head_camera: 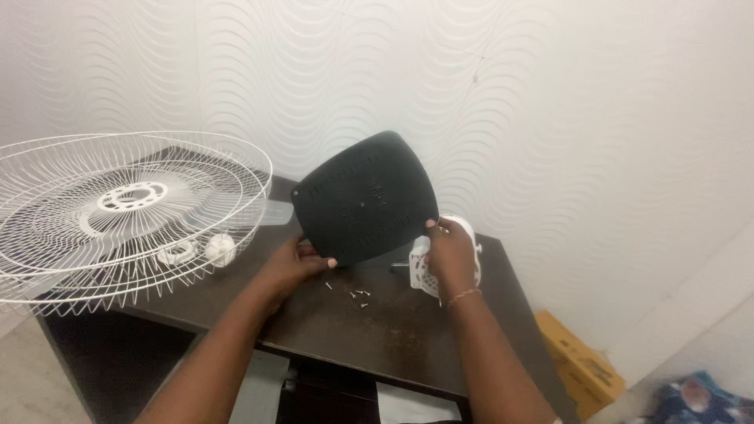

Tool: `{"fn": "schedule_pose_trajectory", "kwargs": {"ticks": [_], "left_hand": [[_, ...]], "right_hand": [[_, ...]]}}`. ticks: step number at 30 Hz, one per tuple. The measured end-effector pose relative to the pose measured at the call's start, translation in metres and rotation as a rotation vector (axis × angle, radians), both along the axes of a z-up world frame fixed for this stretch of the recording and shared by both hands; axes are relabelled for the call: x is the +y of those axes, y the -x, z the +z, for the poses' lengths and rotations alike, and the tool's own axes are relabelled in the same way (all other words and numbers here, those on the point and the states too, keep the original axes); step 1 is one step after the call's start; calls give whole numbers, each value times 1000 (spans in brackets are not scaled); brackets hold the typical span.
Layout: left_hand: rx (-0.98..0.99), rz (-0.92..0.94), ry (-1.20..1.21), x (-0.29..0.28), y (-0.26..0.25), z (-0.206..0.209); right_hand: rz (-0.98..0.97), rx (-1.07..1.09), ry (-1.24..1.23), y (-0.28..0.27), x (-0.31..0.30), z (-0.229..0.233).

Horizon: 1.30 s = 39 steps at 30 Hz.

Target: The person uses a screwdriver to remove screws from the back cover of an electric fan. They then detach the cover and proceed to unscrew internal components inside the fan housing.

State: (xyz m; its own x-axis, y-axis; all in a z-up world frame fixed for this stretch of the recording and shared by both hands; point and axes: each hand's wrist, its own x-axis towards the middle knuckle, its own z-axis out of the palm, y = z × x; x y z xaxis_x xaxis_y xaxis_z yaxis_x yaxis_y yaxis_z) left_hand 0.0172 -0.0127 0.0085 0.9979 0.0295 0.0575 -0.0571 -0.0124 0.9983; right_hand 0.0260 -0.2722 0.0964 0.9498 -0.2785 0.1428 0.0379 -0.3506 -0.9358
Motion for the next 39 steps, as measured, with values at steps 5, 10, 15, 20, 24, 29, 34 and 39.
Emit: {"fn": "schedule_pose_trajectory", "kwargs": {"ticks": [5, 10, 15, 20, 24, 29, 34, 39], "left_hand": [[47, 29, 223, -14, 6, 8], [68, 50, 572, -22, 10, 21], [79, 28, 577, -21, 3, 23], [72, 88, 594, -20, -10, 11], [57, 86, 585, -18, -20, 3], [85, 104, 618, -18, -21, 3], [99, 106, 572, -17, -22, 4], [77, 79, 583, -16, -23, -3]], "right_hand": [[12, -5, -36, 4, -2, 7], [71, -32, -129, 5, -2, 5], [120, -32, -229, 0, 0, 2], [159, 30, -259, 2, 8, 2], [155, 22, -253, 10, 16, -5], [145, 29, -436, 23, 27, -18], [17, -31, -388, 32, 39, -43], [94, -134, -828, 37, 46, -78]]}}
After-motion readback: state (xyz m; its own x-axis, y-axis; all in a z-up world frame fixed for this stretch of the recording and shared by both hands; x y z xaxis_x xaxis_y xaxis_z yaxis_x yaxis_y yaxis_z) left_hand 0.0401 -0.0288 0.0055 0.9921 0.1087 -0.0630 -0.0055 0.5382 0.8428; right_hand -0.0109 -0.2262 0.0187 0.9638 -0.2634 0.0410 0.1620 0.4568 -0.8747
